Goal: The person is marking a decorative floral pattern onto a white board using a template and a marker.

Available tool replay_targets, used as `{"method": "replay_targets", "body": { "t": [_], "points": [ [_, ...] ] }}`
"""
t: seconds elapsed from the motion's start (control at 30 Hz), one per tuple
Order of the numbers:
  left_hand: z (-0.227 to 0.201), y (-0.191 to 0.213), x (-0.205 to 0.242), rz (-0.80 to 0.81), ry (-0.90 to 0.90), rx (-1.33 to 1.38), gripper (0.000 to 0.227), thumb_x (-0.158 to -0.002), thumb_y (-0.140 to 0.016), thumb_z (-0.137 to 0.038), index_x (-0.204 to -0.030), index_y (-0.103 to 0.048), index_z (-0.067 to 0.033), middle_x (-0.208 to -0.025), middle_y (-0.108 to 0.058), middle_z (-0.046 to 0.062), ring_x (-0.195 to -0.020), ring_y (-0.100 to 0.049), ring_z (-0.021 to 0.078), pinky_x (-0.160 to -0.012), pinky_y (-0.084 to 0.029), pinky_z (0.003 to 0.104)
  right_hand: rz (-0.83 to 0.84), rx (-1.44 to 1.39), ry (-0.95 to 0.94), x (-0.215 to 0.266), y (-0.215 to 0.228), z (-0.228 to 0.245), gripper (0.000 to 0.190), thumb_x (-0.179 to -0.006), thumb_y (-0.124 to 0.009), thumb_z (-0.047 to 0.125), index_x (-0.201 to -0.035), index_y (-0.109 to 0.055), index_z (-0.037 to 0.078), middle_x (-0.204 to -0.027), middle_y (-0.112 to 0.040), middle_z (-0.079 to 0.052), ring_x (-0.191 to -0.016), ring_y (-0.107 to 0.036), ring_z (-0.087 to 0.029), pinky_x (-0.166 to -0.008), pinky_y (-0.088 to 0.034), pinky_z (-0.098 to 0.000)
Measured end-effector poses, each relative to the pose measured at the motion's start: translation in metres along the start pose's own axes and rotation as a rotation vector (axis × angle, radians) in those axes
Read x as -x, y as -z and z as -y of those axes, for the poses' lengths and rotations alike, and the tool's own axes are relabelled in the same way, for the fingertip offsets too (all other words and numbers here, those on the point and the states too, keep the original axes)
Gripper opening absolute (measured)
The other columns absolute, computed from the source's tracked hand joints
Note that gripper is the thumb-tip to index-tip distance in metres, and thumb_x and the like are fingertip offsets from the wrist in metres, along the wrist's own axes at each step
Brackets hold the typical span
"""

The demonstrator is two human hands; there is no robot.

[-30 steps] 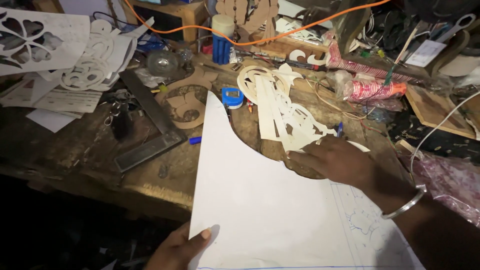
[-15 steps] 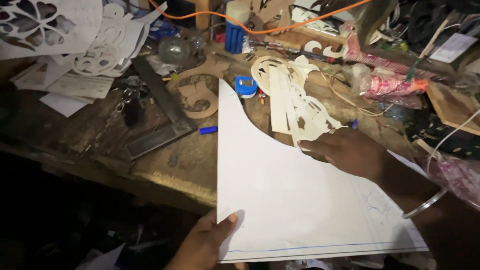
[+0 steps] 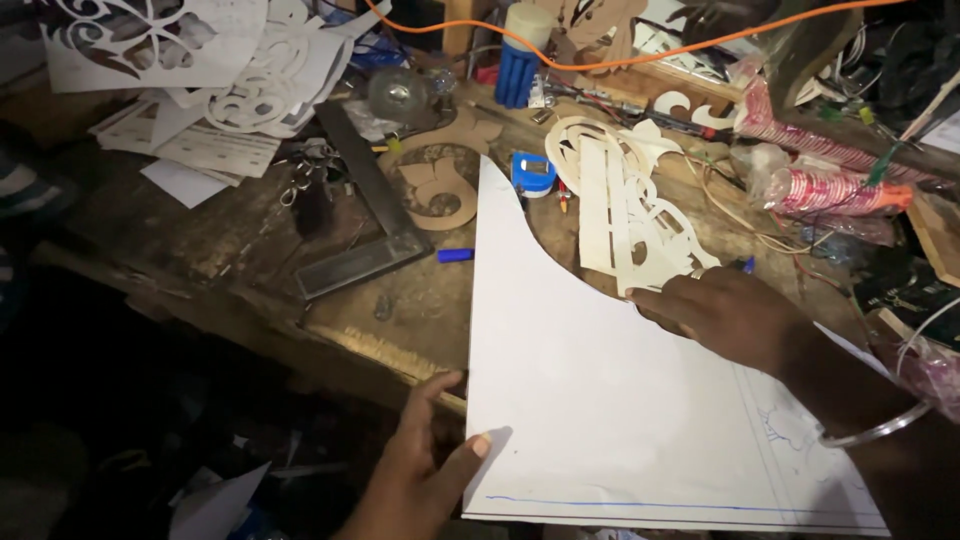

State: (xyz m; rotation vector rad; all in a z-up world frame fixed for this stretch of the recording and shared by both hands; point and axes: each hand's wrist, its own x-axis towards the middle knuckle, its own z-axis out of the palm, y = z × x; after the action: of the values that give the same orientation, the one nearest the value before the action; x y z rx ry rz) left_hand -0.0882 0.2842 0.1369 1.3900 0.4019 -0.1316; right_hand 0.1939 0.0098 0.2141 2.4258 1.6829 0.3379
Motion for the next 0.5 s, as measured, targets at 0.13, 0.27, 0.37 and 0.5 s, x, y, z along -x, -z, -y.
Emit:
{"method": "replay_targets", "body": {
  "t": [0.13,0.27,0.37,0.5],
  "points": [
    [-0.028,0.000,0.013,0.049,-0.109,-0.242,0.078,-0.093,-0.062,-0.034,-0.161,-0.030,-0.0134,-0.154,-0.047,0.017,-0.146,-0.041,0.0266,-0.119,-0.034,0.042,0.083,0.066,0.002,-0.002,0.006,0.003,0.055,-0.090,-0.064,0.028,-0.144,-0.059,0.031,-0.112,-0.072,0.003,-0.082,-0.069,-0.021,-0.076,-0.054,-0.0374],
    [-0.024,0.005,0.009,0.103,-0.197,-0.342,0.085,-0.097,-0.064,-0.031,-0.164,-0.019,-0.0060,-0.162,-0.036,0.022,-0.157,-0.026,0.0293,-0.124,-0.022,0.043,-0.042,-0.057,-0.044,-0.006,-0.005,-0.008,0.062,-0.078,-0.067,0.018,-0.139,-0.058,0.024,-0.119,-0.071,-0.006,-0.100,-0.069,-0.027,-0.087,-0.054,-0.0422],
    [-0.035,0.007,0.008,0.146,-0.114,-0.336,0.090,-0.094,-0.064,-0.031,-0.165,-0.015,-0.0054,-0.159,-0.046,0.022,-0.151,-0.034,0.0280,-0.125,-0.025,0.041,0.086,-0.178,-0.191,-0.010,0.012,-0.001,0.064,-0.086,-0.077,0.032,-0.146,-0.054,0.025,-0.128,-0.068,-0.012,-0.111,-0.065,-0.035,-0.089,-0.051,-0.0461],
    [-0.036,0.008,0.003,0.161,-0.044,-0.392,0.090,-0.095,-0.065,-0.031,-0.165,-0.014,-0.0080,-0.162,-0.036,0.019,-0.156,-0.025,0.0253,-0.125,-0.020,0.040,0.220,-0.144,-0.208,-0.004,0.003,-0.015,0.078,-0.078,-0.070,0.016,-0.151,-0.051,0.034,-0.117,-0.072,-0.004,-0.100,-0.068,-0.026,-0.089,-0.055,-0.0407]
  ]
}}
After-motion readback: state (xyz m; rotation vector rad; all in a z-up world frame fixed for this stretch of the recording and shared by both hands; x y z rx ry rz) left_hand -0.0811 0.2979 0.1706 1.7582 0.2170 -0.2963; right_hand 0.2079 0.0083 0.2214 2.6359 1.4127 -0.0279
